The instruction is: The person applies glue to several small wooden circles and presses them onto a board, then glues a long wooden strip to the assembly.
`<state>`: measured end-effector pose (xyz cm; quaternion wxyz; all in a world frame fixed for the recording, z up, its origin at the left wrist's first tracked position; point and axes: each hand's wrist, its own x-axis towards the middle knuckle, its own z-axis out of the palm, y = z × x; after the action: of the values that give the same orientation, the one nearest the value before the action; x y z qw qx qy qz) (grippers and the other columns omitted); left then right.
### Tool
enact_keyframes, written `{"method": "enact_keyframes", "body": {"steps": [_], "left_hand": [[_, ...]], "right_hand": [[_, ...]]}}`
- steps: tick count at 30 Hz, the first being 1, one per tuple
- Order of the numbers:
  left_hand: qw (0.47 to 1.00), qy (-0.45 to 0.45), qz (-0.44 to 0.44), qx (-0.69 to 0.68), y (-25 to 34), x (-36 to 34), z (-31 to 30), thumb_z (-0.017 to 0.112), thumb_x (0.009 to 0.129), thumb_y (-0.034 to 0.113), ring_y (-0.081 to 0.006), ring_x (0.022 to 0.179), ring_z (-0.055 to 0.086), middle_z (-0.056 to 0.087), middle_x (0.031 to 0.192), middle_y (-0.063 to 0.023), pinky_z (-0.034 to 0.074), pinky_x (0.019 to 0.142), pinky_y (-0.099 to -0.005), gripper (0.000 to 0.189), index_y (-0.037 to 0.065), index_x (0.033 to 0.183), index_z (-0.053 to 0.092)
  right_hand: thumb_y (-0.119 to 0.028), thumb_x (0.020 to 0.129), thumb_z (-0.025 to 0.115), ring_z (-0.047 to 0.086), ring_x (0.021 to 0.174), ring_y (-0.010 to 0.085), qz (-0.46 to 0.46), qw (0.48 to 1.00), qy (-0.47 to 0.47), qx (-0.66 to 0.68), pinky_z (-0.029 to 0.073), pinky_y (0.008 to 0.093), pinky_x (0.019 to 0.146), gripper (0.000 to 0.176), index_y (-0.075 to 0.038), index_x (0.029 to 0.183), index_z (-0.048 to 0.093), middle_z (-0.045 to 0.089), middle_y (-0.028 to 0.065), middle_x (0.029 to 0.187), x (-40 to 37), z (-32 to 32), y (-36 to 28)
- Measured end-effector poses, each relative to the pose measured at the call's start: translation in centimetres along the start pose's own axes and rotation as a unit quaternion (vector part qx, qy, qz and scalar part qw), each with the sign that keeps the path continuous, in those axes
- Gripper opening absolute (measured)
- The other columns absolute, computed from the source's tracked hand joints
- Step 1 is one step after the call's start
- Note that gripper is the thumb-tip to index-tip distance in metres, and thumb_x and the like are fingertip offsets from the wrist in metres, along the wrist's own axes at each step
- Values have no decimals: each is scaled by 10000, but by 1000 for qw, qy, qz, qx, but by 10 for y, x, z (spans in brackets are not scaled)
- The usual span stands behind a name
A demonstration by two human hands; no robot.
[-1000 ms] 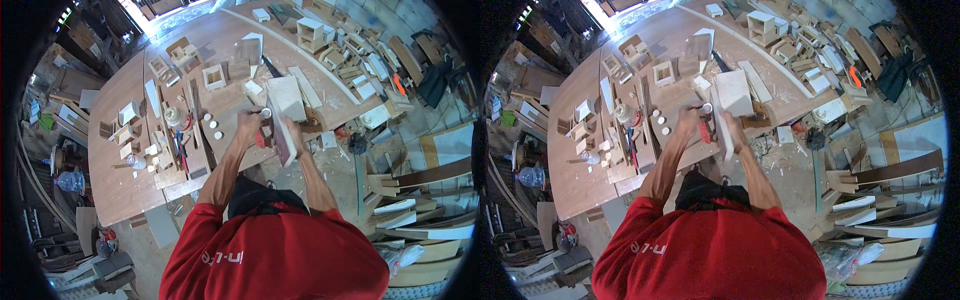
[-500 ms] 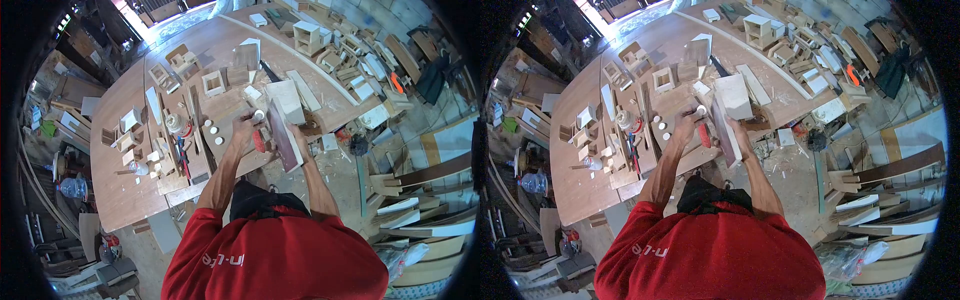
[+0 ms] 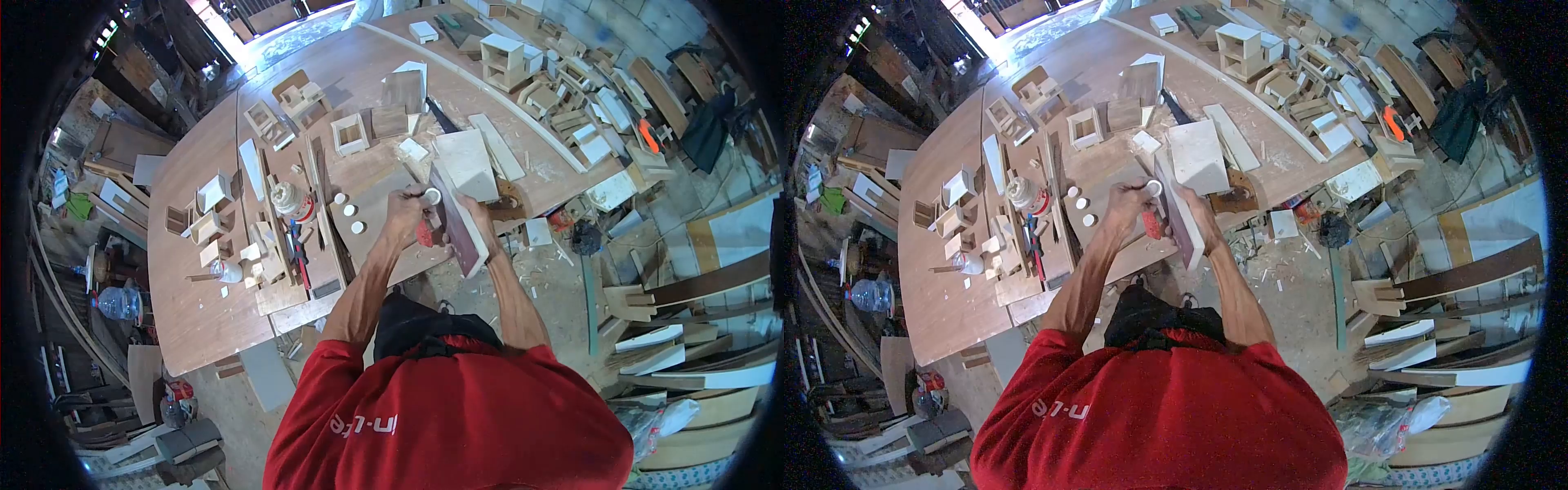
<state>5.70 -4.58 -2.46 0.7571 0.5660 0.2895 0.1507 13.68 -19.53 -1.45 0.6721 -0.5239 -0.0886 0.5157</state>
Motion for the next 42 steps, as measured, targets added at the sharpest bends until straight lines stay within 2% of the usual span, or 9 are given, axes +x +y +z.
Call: {"method": "enact_keyframes", "body": {"steps": [8, 10, 15, 19, 29, 35, 38, 40, 42], "left_hand": [[999, 43, 20, -19, 5, 10, 9, 591, 834, 28, -135, 639, 575, 632, 776, -60, 495, 594, -272, 99, -23, 876, 665], [992, 93, 53, -66, -2, 16, -5, 566, 853, 35, -134, 671, 581, 630, 811, -60, 500, 607, -272, 115, -23, 900, 652], [986, 83, 5, -148, -7, 9, 8, 576, 879, 94, -131, 668, 568, 616, 799, -29, 499, 626, -276, 130, 12, 950, 649], [982, 101, 136, 82, -22, 9, 12, 592, 892, 159, -100, 661, 537, 601, 746, -19, 471, 608, -272, 173, 3, 889, 667], [983, 60, 164, 53, -4, -4, 20, 566, 915, 179, -99, 696, 569, 655, 804, -62, 477, 632, -251, 252, -36, 986, 677], [993, 43, 107, 24, -16, 5, 14, 609, 866, 147, -87, 674, 551, 648, 788, -26, 468, 603, -258, 225, -19, 995, 690], [995, 34, 93, -19, -12, -11, 27, 611, 862, 140, -91, 679, 560, 651, 799, -30, 467, 602, -258, 221, -10, 1003, 691], [995, 40, 95, -12, -3, -9, 28, 601, 865, 111, -95, 684, 567, 654, 813, -34, 466, 609, -250, 211, -21, 1007, 686], [995, 51, 44, -73, -4, -3, 24, 592, 869, 82, -101, 690, 572, 657, 825, -43, 467, 619, -243, 203, -45, 1001, 678]], "right_hand": [[-548, 859, 455, 602, 566, 152, 4, 983, 117, -143, 477, 310, 478, 591, 17, 947, 605, 608, 89, 678, -8, 16, -10], [-538, 863, 453, 614, 597, 153, -147, 932, 80, -321, 480, 304, 493, 598, 18, 1011, 613, 628, 97, 706, -22, 13, 8], [-493, 876, 486, 606, 568, 153, -54, 992, 80, -77, 495, 285, 475, 557, 8, 1087, 605, 630, 99, 734, -7, 0, 14], [-516, 864, 512, 581, 504, 152, -50, 996, 50, 47, 506, 286, 416, 565, 0, 1070, 607, 601, 78, 692, -8, 8, 10], [-520, 854, 529, 552, 446, 139, -81, 993, 87, 10, 443, 266, 374, 530, -3, 903, 635, 574, 62, 618, 0, 9, 10], [-546, 828, 519, 585, 771, 241, -139, 961, 164, -175, 461, 366, 696, 617, 23, 1047, 614, 616, 145, 792, -10, 23, 15], [-529, 832, 517, 556, 567, 178, -139, 942, 206, -226, 460, 317, 545, 568, 15, 964, 617, 541, 58, 638, 9, 7, 15], [-498, 839, 502, 622, 723, 240, -81, 947, 172, -260, 483, 324, 688, 594, 29, 1094, 599, 627, 135, 769, -5, 18, -7], [-458, 853, 472, 628, 926, 295, -179, 892, 234, -343, 460, 343, 833, 601, 14, 1216, 551, 650, 222, 976, -24, 37, 3]]}}
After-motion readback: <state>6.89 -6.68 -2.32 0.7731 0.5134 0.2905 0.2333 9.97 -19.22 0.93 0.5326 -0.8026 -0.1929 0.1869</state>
